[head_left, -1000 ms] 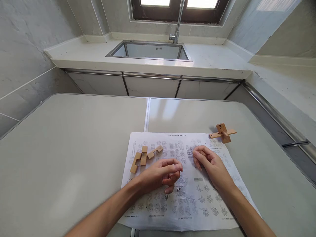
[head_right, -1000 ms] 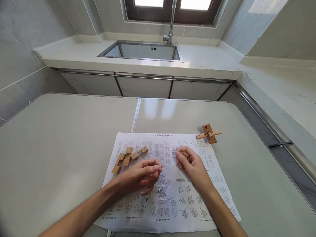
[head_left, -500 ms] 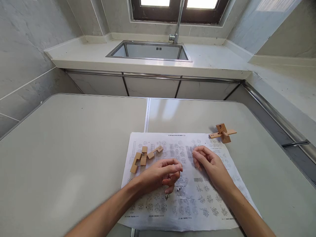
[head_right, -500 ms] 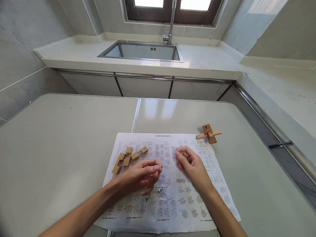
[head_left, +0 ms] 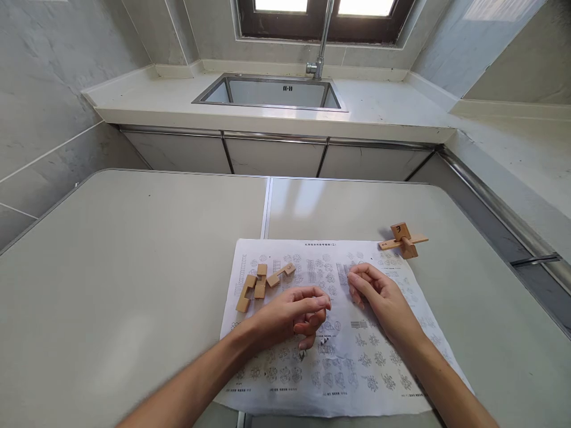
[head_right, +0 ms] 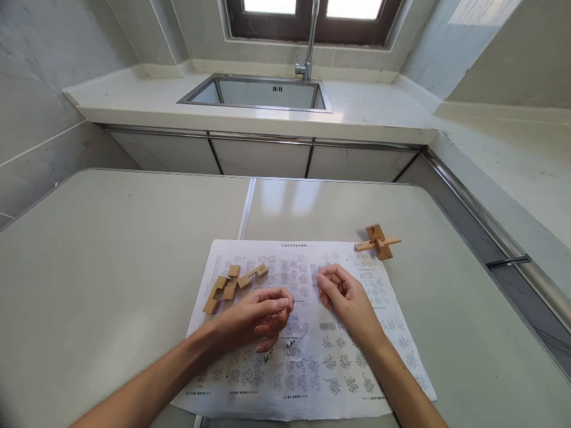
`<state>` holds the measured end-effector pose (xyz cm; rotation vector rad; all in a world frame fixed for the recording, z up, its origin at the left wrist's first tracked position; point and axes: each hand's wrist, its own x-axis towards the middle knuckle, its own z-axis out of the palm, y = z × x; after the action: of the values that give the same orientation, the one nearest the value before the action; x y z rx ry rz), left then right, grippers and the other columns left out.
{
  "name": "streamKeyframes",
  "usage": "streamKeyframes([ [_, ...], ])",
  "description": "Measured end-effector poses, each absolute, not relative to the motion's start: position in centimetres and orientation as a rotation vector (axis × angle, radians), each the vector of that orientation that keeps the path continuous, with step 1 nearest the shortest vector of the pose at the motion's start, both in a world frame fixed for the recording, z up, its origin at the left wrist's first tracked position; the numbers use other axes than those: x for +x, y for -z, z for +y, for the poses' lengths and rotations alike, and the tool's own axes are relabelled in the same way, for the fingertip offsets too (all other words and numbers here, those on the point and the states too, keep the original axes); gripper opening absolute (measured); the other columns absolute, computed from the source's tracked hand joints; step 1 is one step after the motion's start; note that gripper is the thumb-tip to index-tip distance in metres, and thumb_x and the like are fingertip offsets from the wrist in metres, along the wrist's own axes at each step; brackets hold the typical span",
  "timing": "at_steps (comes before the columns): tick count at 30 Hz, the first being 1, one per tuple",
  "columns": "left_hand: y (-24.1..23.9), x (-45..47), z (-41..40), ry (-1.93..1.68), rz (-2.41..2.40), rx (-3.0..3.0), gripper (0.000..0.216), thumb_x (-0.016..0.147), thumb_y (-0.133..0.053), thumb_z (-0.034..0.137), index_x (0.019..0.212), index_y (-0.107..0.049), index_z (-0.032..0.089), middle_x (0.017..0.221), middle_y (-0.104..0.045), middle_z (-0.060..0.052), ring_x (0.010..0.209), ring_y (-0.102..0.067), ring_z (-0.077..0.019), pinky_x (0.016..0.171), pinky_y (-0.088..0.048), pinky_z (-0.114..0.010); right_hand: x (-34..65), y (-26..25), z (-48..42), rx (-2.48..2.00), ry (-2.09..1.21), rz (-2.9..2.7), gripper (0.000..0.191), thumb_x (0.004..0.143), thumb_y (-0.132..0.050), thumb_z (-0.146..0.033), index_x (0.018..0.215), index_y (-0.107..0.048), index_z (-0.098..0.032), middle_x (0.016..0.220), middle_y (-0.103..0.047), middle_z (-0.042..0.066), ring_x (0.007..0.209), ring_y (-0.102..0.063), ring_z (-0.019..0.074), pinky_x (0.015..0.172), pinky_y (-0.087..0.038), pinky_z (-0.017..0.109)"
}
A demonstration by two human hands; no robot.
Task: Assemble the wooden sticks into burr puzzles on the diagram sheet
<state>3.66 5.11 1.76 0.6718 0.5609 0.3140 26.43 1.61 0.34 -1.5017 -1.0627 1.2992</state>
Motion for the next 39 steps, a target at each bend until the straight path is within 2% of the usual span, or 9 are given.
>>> streamKeyframes([
  [23, -1.95, 3.66, 5.14, -0.301, 0.579, 0.688, 0.04, 0.085, -0.081, 0.05, 0.095, -0.059, 0.018, 0.064, -0.043, 0.01, 0.048, -0.027, -0.0052, 0.048, -0.038, -0.022, 26.43, -0.35, 1.69, -1.528, -1.301, -1.092, 0.036, 0.095, -0.069, -0.059, 0.089, -0.064, -0.024, 0.064, -0.052, -0.003, 0.062, -0.046, 0.0156, 0.063, -0.04, 0.029],
  [33, -1.84, 3.69, 5.15, -0.318, 0.545, 0.674, 0.033, 0.089, -0.079, 0.044, 0.095, -0.061, 0.018, 0.062, -0.042, 0.009, 0.048, -0.025, -0.0067, 0.045, -0.039, -0.021, 26.43, -0.19, 1.7, -1.521, -1.299, -1.101, 0.036, 0.096, -0.068, -0.058, 0.089, -0.063, -0.024, 0.064, -0.052, -0.003, 0.062, -0.046, 0.0153, 0.063, -0.039, 0.029],
  [39, -1.96, 3.72, 5.14, -0.311, 0.57, 0.677, 0.038, 0.085, -0.081, 0.049, 0.095, -0.06, 0.018, 0.062, -0.041, 0.01, 0.048, -0.025, -0.0059, 0.046, -0.038, -0.021, 26.42, -0.14, 1.76, -1.515, -1.307, -1.092, 0.035, 0.097, -0.068, -0.057, 0.09, -0.063, -0.024, 0.066, -0.052, -0.003, 0.062, -0.046, 0.0156, 0.064, -0.039, 0.03],
])
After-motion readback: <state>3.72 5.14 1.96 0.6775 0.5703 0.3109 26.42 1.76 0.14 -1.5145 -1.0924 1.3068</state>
